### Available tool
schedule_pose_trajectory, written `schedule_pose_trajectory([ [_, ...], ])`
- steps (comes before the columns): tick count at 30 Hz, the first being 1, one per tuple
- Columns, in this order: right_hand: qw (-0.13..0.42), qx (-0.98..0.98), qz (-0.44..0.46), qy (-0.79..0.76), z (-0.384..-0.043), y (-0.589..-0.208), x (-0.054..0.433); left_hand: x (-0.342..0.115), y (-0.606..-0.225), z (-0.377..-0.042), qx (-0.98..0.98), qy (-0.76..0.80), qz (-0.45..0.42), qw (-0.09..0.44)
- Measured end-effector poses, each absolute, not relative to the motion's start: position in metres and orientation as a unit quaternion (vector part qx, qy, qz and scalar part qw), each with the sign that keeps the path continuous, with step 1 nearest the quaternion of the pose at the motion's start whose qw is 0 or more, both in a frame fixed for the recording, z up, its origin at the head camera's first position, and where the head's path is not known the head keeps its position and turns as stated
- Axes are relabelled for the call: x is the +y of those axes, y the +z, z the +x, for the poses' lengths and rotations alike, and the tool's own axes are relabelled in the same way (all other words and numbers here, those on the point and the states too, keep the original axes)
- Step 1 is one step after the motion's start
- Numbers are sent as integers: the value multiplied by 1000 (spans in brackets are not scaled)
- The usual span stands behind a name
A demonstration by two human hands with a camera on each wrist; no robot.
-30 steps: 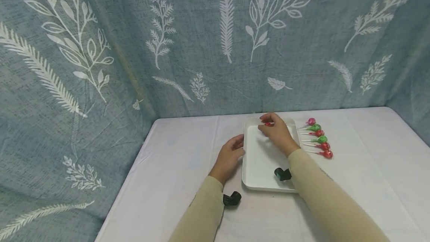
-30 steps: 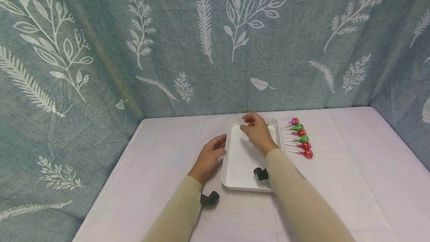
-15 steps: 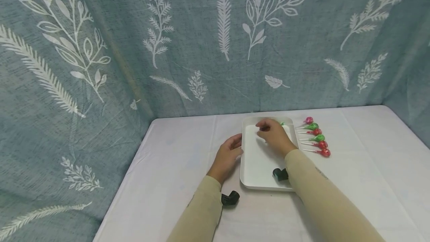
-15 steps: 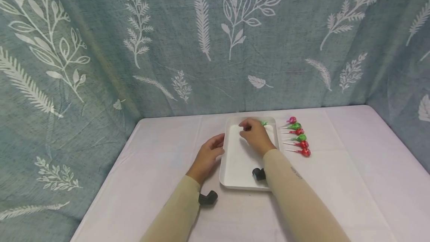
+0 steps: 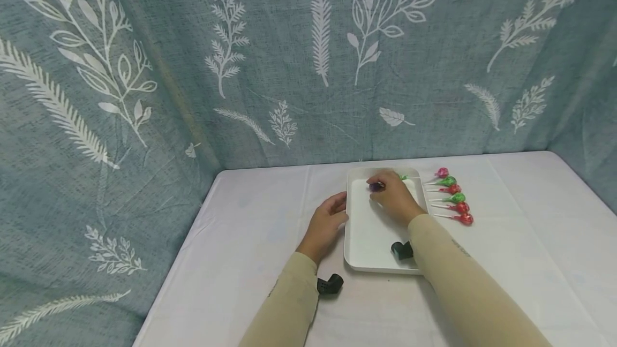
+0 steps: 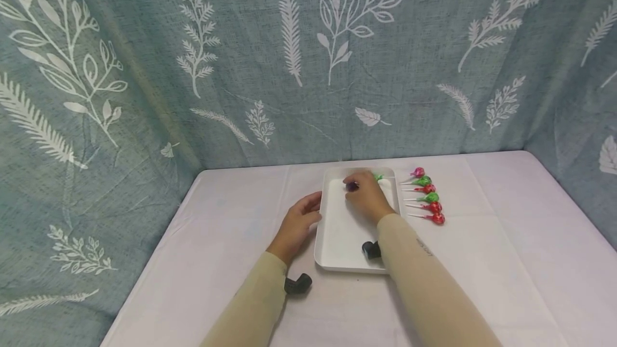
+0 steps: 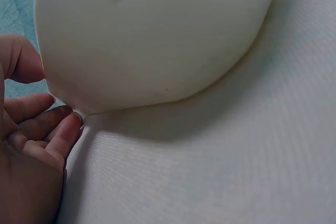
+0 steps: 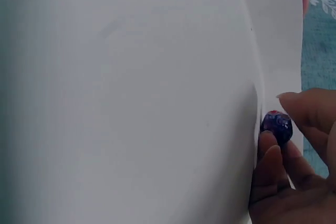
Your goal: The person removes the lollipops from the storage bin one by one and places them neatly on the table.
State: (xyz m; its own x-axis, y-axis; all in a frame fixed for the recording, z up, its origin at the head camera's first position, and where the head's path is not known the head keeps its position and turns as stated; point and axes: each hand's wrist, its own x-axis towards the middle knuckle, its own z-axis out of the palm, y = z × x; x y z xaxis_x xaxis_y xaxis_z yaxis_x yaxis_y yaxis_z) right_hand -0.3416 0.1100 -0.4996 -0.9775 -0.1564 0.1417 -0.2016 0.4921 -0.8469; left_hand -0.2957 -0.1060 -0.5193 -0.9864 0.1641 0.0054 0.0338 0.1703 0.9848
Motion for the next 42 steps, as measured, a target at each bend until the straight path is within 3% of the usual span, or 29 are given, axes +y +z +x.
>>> schedule_pose_trajectory([
  [20, -2, -886, 95, 454, -340, -498, 109, -105, -520, -296, 764, 640, 61, 53],
  [34, 45, -873, 40, 483, -342, -495, 108, -104, -519, -296, 776, 627, 45, 46],
  [42, 129, -854, 33, 504, -342, -492, 110, -104, -518, -296, 764, 641, 53, 47],
])
